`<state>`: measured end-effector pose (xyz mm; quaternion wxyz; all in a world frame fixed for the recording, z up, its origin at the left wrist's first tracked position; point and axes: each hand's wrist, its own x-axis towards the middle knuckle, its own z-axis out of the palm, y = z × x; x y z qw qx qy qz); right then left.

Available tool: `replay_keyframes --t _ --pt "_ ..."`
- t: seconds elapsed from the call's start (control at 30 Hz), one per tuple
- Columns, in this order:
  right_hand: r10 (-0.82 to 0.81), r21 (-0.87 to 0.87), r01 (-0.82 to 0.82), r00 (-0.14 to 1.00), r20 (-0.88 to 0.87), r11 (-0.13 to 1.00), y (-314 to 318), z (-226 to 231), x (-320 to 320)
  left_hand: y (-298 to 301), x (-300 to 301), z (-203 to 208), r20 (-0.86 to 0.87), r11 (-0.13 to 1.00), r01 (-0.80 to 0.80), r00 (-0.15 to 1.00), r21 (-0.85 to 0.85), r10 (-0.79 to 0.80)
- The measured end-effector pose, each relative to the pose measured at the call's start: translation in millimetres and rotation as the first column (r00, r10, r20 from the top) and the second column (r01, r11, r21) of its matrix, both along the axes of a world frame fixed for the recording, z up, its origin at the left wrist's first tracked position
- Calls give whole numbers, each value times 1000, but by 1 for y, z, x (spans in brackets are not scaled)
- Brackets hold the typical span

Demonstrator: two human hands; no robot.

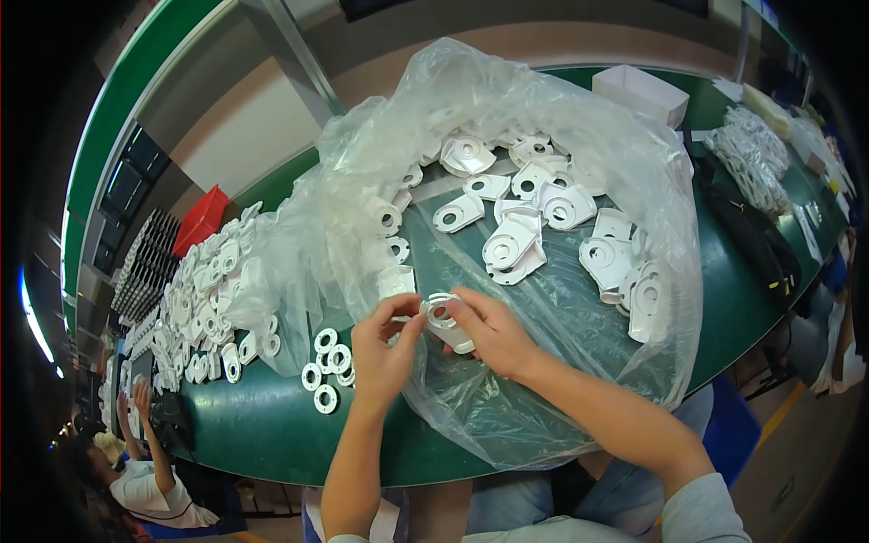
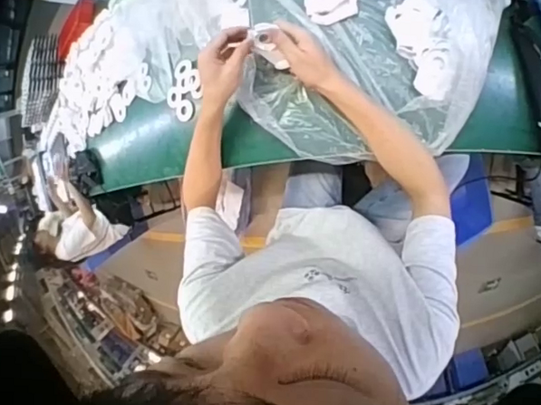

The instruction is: Assembling small white plastic components on a production line by fitting circular inserts into plastic housings.

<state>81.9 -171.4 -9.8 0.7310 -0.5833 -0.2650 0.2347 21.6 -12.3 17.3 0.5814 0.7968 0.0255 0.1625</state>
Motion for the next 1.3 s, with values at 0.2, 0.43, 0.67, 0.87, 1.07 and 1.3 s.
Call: replay_keyframes --t 0.2,0.43,0.67,0.87,1.07,1.3 --pt "-11 -74 25 983 181 997 1 -3 1 4 -3 12 119 984 106 985 145 -124" --pt "80 -45 -80 997 4 996 -3 10 -3 6 -5 14 100 953 106 985 283 -140" --pt "-11 -179 62 962 271 982 -3 3 1 -1 -5 4 97 990 70 992 126 -82" --pt "-21 -254 140 906 422 957 -7 5 3 -2 0 13 141 967 80 983 241 -116" --pt "11 -135 42 929 369 990 -2 13 0 3 -5 16 189 878 41 971 476 -148" --pt "-73 34 72 996 43 997 -4 -3 8 24 -32 28 141 927 -56 990 371 3"
